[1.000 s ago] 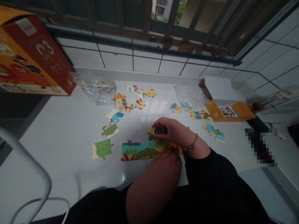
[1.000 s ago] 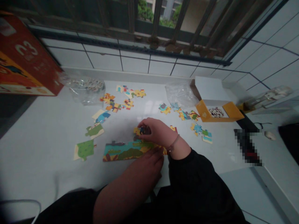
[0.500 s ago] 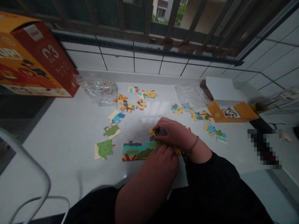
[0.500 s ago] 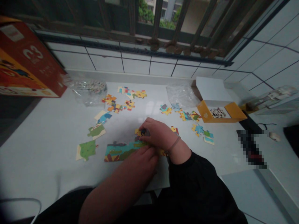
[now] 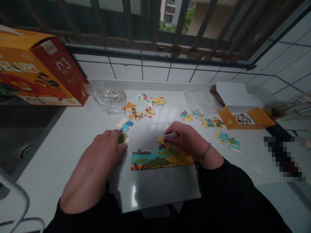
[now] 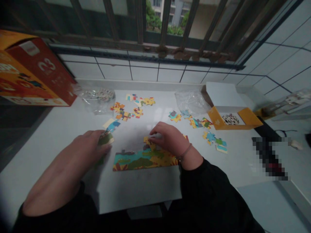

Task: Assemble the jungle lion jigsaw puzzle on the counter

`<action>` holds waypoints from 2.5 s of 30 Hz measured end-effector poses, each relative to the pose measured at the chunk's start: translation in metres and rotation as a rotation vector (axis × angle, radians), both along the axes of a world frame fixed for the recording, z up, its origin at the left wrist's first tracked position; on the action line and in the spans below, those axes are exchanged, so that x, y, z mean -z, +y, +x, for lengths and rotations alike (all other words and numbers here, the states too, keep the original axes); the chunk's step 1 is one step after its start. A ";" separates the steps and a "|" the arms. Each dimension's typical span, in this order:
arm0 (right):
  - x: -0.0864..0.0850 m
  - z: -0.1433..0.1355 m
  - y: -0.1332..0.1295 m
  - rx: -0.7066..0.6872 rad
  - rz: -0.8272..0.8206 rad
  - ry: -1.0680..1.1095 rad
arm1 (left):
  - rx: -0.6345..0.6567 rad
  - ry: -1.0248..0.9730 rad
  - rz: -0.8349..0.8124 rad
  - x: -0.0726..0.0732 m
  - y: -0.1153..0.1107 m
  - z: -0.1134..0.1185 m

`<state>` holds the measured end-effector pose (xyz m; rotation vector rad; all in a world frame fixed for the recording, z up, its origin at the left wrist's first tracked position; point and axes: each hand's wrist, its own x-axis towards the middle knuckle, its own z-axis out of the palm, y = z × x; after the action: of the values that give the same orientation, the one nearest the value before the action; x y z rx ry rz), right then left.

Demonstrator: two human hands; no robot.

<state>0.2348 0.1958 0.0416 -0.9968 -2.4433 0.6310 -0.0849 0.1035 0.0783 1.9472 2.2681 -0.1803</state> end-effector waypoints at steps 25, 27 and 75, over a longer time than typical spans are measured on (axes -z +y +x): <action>-0.029 0.011 0.019 0.480 0.108 0.066 | 0.207 -0.082 0.034 0.004 0.003 0.009; -0.035 -0.020 0.019 0.274 0.092 -0.095 | 0.210 -0.107 0.013 0.004 0.002 0.010; -0.051 -0.001 0.087 0.249 -0.244 -0.150 | 0.215 -0.150 0.008 0.003 -0.007 0.019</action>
<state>0.2337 0.2824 0.0922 -1.4664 -2.3508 0.8057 -0.0661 0.0963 0.0757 2.1289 1.9694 -0.0459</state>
